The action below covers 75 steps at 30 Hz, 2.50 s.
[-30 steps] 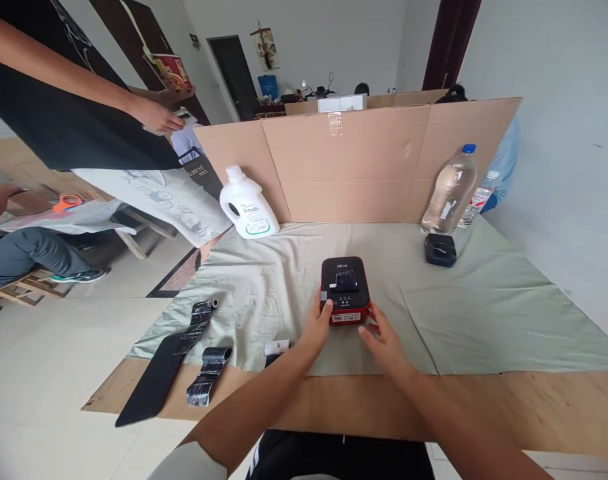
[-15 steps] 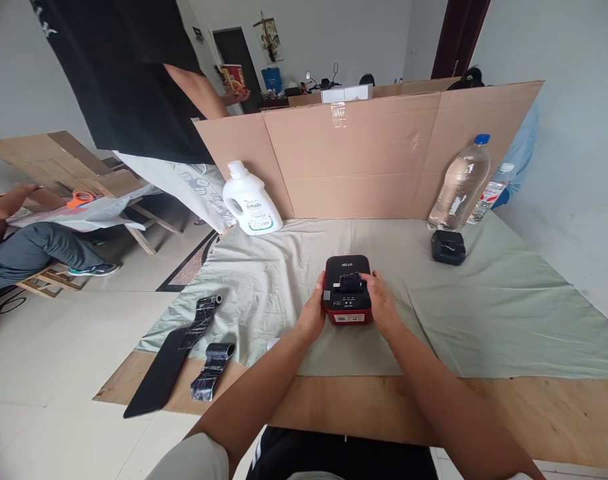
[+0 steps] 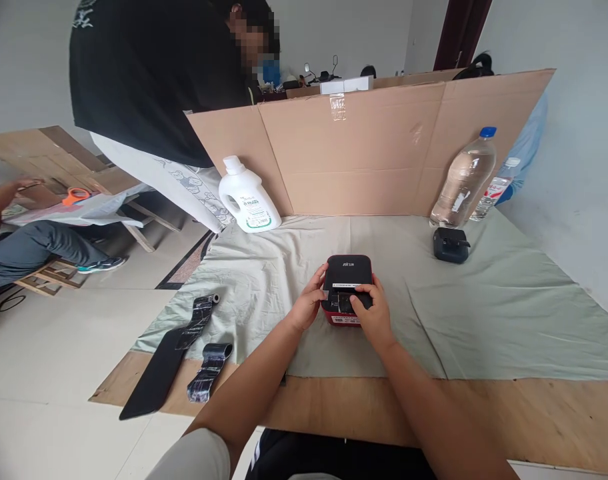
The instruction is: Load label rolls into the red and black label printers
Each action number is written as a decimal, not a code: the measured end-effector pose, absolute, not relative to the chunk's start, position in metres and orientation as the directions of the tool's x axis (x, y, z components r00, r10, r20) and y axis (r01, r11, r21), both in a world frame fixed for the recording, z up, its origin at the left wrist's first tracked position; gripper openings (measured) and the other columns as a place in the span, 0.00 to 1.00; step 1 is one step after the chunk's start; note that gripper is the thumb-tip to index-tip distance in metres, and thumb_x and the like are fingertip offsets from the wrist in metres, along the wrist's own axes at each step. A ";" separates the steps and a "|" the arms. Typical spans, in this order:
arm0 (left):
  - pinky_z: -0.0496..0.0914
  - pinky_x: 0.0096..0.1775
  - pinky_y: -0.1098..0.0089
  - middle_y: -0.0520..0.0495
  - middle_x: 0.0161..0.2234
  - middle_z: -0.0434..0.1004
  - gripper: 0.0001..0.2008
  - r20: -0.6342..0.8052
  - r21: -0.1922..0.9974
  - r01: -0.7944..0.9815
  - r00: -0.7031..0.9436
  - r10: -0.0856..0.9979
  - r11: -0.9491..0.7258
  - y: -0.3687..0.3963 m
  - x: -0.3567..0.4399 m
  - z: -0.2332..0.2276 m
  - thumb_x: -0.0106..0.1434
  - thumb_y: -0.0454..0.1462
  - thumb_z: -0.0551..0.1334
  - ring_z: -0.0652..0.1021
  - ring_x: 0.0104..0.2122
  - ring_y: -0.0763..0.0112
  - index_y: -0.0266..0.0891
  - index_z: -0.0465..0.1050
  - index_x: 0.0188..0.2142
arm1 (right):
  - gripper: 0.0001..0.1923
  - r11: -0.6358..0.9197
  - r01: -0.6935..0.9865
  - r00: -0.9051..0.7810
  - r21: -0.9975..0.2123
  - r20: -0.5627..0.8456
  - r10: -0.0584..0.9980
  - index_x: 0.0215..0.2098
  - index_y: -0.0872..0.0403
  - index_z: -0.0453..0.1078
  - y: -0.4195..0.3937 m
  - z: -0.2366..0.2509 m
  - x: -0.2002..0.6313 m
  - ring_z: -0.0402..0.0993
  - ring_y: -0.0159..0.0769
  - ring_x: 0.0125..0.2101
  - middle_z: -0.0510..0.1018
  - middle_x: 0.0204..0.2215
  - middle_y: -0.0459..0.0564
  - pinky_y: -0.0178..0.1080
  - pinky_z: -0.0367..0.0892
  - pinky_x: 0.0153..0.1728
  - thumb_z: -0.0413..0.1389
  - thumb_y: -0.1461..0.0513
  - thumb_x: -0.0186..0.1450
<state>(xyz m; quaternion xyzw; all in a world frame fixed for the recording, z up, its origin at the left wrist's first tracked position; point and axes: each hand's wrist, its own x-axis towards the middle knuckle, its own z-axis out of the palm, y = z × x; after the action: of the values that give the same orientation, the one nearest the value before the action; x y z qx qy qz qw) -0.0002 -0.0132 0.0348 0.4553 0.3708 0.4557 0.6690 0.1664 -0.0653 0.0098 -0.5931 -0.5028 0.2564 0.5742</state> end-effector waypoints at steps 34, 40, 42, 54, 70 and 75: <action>0.64 0.57 0.62 0.46 0.46 0.78 0.16 0.210 0.669 0.667 0.255 0.944 -0.329 -0.002 0.017 0.086 0.60 0.30 0.55 0.74 0.50 0.62 0.41 0.79 0.42 | 0.23 0.459 0.296 0.298 -0.838 0.538 0.789 0.55 0.50 0.66 -0.061 -0.027 0.173 0.58 0.48 0.63 0.63 0.63 0.56 0.59 0.54 0.63 0.47 0.47 0.69; 0.61 0.57 0.51 0.43 0.51 0.78 0.17 -0.190 0.142 0.869 0.493 0.849 -0.473 0.017 0.058 0.109 0.63 0.36 0.60 0.69 0.56 0.50 0.42 0.76 0.51 | 0.22 0.462 0.353 0.287 -0.814 0.564 0.774 0.55 0.50 0.67 -0.059 -0.031 0.176 0.60 0.48 0.63 0.64 0.62 0.56 0.58 0.57 0.62 0.45 0.49 0.70; 0.60 0.56 0.50 0.40 0.47 0.80 0.15 -0.265 0.079 0.873 0.483 0.834 -0.481 0.023 0.067 0.107 0.59 0.37 0.64 0.69 0.56 0.47 0.41 0.78 0.46 | 0.22 0.467 0.357 0.282 -0.809 0.570 0.771 0.55 0.50 0.67 -0.059 -0.031 0.176 0.60 0.48 0.62 0.64 0.62 0.56 0.58 0.57 0.62 0.45 0.50 0.70; 0.64 0.55 0.58 0.44 0.47 0.79 0.19 -0.117 0.331 0.855 0.456 0.882 -0.398 0.022 0.060 0.098 0.55 0.37 0.65 0.75 0.50 0.57 0.41 0.74 0.48 | 0.22 0.491 0.371 0.251 -0.788 0.594 0.764 0.53 0.51 0.68 -0.056 -0.031 0.182 0.61 0.50 0.61 0.66 0.60 0.57 0.60 0.56 0.61 0.47 0.49 0.68; 0.72 0.44 0.65 0.43 0.43 0.80 0.25 -0.436 0.279 0.950 -0.003 0.900 0.138 0.070 -0.217 0.084 0.42 0.34 0.71 0.77 0.47 0.51 0.37 0.77 0.43 | 0.21 0.516 0.340 0.270 -0.786 0.607 0.747 0.51 0.52 0.69 -0.059 -0.022 0.179 0.60 0.52 0.61 0.66 0.59 0.57 0.61 0.53 0.61 0.46 0.50 0.68; 0.70 0.48 0.69 0.46 0.51 0.78 0.28 -0.375 0.242 0.958 -0.052 0.925 0.152 0.061 -0.247 0.070 0.45 0.35 0.72 0.76 0.50 0.56 0.43 0.76 0.48 | 0.21 0.534 0.345 0.243 -0.771 0.624 0.743 0.52 0.52 0.69 -0.059 -0.020 0.180 0.60 0.52 0.61 0.67 0.59 0.57 0.62 0.54 0.61 0.46 0.51 0.69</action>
<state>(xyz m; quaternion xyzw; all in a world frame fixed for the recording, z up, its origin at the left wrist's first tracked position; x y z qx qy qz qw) -0.2475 0.0615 0.0701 0.6502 0.7243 -0.0363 0.2265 0.1803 -0.0594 -0.0200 -0.4570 -0.5953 0.1546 0.6425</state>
